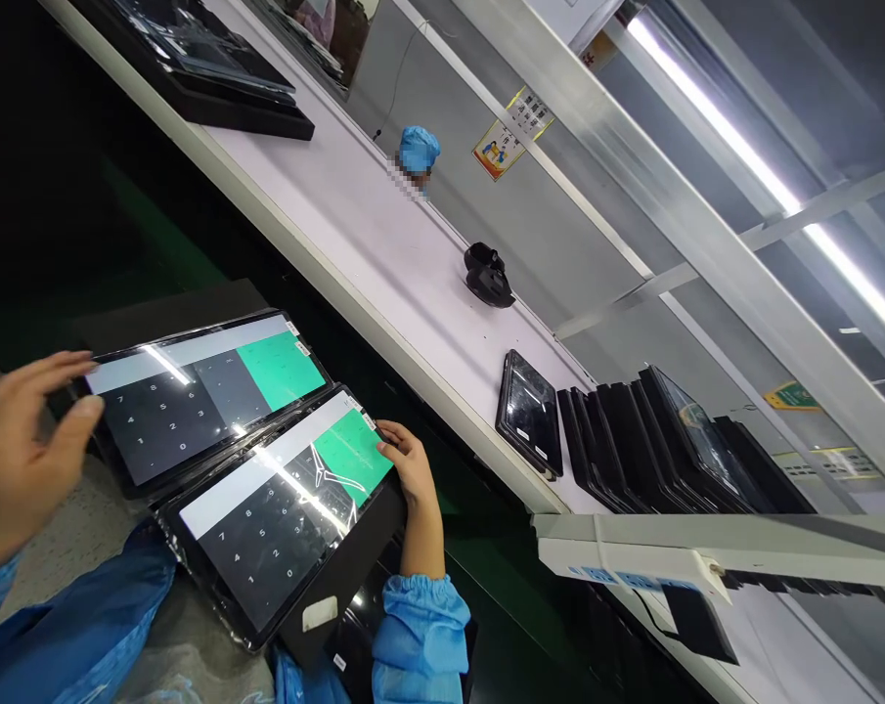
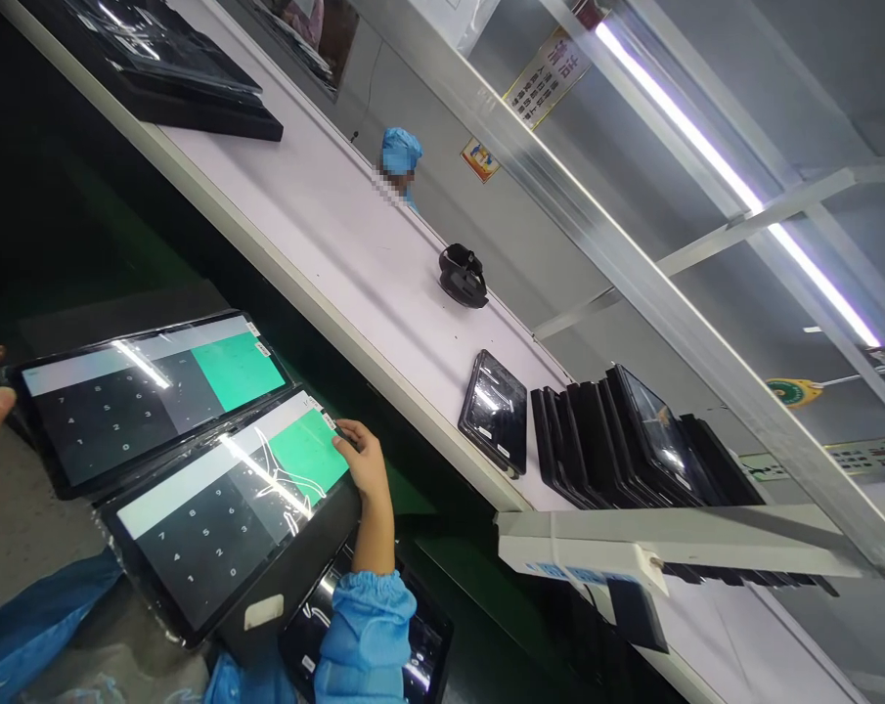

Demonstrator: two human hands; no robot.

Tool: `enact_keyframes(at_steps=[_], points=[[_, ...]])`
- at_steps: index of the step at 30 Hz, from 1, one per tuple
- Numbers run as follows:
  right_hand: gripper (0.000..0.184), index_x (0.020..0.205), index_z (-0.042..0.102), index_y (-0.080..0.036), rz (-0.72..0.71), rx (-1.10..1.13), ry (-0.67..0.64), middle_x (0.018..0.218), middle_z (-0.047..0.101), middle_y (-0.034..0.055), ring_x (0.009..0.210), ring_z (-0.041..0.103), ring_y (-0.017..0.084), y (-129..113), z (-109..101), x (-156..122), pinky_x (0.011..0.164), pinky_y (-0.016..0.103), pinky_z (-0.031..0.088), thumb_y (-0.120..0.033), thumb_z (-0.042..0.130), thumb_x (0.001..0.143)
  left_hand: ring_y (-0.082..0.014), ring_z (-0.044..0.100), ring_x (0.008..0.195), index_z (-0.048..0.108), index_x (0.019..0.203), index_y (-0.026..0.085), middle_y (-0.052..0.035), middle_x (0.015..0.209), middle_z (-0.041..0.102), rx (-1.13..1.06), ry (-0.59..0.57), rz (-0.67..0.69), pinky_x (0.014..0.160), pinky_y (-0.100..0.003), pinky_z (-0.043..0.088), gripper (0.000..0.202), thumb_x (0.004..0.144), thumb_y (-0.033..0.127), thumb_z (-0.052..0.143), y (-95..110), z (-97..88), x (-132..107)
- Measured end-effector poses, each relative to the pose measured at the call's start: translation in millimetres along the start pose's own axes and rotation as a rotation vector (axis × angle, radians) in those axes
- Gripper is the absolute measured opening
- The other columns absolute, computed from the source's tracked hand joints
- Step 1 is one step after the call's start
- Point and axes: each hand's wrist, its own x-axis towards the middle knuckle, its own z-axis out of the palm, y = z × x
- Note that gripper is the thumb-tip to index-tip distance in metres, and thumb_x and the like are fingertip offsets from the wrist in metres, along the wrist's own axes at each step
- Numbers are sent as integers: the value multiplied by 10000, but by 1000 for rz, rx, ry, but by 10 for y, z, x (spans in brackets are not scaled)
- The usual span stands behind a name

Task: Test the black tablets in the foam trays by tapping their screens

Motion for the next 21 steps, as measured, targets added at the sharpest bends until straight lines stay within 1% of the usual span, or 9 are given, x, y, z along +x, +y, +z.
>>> enact_keyframes(at_steps=[2,4,6,8,10,13,15,18,21], points=[[353,1028,749,-251,7,65,-27,1097,736,45,1098,645,267,10,-54,-18,988,391,475,-298,764,679,-302,489,1338,623,1225,242,-49,1336,597,7,-104,205,1174,-583,338,346,907,369,572,144,6,-135],[379,1036,758,-262,7,84,-26,1117,739,39,1113,641,270,11,-90,-22,1009,399,463,-271,771,657,-264,502,1327,636,1177,265,-34,1292,615,-29,-264,430,1196,-537,321,276,912,272,557,210,28,-334],[368,1049,763,-266,13,81,-25,1128,742,43,1123,640,277,4,-100,-13,1027,414,454,-296,766,682,-240,496,1337,631,1197,291,-24,1314,610,-46,-420,620,1217,-502,299,333,894,178,553,232,55,-552],[343,1057,766,-264,22,73,-16,1133,745,53,1132,641,283,-7,-89,-3,1045,431,445,-346,749,724,-245,470,1366,615,1257,297,-30,1373,585,-50,-528,740,1228,-495,279,424,873,126,555,257,80,-731],[323,1050,768,-261,26,64,12,1129,748,60,1135,643,288,-17,-73,1,1059,444,440,-384,736,753,-268,421,1408,604,1297,290,-39,1435,546,-34,-592,795,1234,-502,257,466,867,115,559,296,103,-836],[321,1050,766,-257,25,55,42,1142,746,64,1152,642,291,-28,-54,-11,1070,449,438,-414,730,772,-295,352,1455,613,1293,301,-27,1489,503,17,-652,820,1243,-537,209,458,873,125,556,333,136,-881],[319,1049,765,-258,26,52,48,1148,744,64,1165,639,292,-36,-46,-23,1075,447,437,-423,728,778,-293,367,1448,606,1302,309,-27,1479,516,18,-638,818,1238,-551,218,471,870,130,548,307,147,-887],[321,1054,760,-261,30,51,56,1148,744,64,1167,640,292,-48,-40,-37,1074,446,439,-428,728,781,-288,420,1412,594,1317,315,-30,1438,557,-52,-577,817,1217,-552,270,511,843,131,548,205,136,-915],[318,1063,756,-263,30,65,51,1153,740,62,1153,645,284,-42,-44,-42,1070,445,442,-409,720,783,-286,432,1401,604,1310,320,-16,1449,547,-92,-589,835,1214,-530,284,526,824,125,547,99,105,-950]])
